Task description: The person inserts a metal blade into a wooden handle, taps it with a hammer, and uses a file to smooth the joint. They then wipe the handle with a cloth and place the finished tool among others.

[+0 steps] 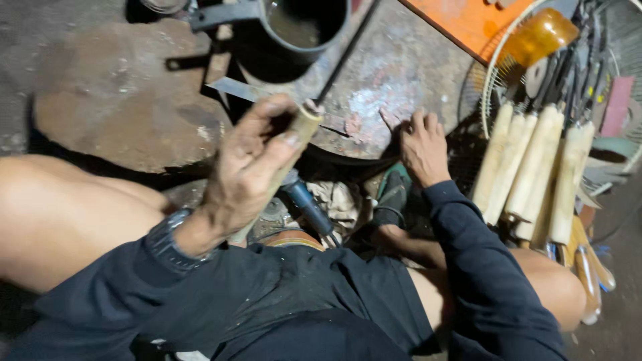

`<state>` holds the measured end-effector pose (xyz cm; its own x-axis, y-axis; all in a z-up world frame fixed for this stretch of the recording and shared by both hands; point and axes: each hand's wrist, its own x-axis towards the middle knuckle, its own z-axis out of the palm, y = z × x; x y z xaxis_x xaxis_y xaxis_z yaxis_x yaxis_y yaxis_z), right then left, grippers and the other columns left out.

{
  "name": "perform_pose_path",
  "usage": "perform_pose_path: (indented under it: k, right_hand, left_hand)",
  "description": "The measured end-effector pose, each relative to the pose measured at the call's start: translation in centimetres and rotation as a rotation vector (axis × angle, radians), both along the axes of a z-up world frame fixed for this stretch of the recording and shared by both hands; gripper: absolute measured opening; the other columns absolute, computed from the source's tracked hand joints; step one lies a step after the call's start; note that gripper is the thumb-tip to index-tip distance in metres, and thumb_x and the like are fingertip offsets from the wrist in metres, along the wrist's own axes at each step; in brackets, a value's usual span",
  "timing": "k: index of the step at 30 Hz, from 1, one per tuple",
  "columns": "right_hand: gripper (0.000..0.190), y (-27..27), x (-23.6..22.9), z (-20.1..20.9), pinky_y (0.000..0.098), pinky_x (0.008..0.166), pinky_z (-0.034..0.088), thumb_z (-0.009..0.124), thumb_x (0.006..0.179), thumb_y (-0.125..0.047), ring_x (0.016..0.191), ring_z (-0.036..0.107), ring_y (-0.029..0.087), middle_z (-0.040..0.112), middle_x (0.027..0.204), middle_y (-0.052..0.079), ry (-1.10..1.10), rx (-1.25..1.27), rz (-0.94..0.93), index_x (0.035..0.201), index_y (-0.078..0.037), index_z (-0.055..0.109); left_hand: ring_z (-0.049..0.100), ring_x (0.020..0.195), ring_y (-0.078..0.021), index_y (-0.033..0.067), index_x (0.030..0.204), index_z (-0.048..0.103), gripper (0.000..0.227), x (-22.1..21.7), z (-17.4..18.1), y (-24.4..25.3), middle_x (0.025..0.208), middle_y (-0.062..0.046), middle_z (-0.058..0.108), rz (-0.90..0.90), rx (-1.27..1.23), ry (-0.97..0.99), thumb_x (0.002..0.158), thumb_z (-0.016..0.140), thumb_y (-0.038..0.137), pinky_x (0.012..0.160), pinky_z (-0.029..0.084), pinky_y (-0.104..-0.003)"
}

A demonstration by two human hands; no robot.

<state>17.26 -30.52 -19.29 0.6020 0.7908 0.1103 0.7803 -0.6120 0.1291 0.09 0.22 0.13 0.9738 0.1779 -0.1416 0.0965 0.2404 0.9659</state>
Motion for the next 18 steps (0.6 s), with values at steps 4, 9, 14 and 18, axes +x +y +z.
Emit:
perform_pose_path:
  k: [4,9,14,18]
  right_hand:
    - [0.01,0.0,-0.2,2.1,0.0435,0.083,0.044,0.065,0.085,-0.017,0.105,0.049,0.035,0.054,0.112,0.015,0.101,-0.049,0.003,0.091,-0.011,0.07]
    - [0.036,4.5,-1.1,8.7,0.0371,0.091,0.046,0.069,0.085,0.0,0.106,0.053,0.029,0.055,0.113,0.014,0.561,0.523,-0.207,0.12,-0.006,0.073]
    - [0.046,8.5,-5.6,16.6,0.0264,0.094,0.046,0.066,0.096,0.005,0.104,0.058,0.013,0.066,0.114,0.005,1.74,1.376,-0.263,0.142,0.007,0.061]
    - [0.04,10.6,-6.8,19.7,0.0299,0.094,0.05,0.064,0.094,0.007,0.106,0.064,0.017,0.07,0.117,0.01,1.808,1.453,-0.228,0.134,0.007,0.062]
  left_hand:
    - [0.051,0.083,-0.0086,0.0011,0.132,0.059,0.032,0.2,0.5,0.1,0.098,-0.003,0.057,0.01,0.134,0.036,0.102,0.062,0.014,0.072,0.045,-0.022]
    - [0.057,0.113,-0.0128,-0.0027,0.131,0.056,0.034,-0.2,1.0,0.1,0.119,-0.005,0.057,-0.01,0.179,-0.128,0.102,0.064,0.013,0.102,0.048,-0.027]
    - [0.059,0.115,-0.0139,-0.0033,0.131,0.057,0.033,-0.5,1.1,-0.2,0.119,-0.006,0.053,-0.035,0.24,-0.169,0.103,0.066,0.012,0.102,0.052,-0.029]
    - [0.062,0.113,-0.015,-0.0014,0.129,0.057,0.031,-0.6,1.3,-0.4,0.118,-0.006,0.055,-0.039,0.287,-0.187,0.101,0.066,0.008,0.099,0.054,-0.029]
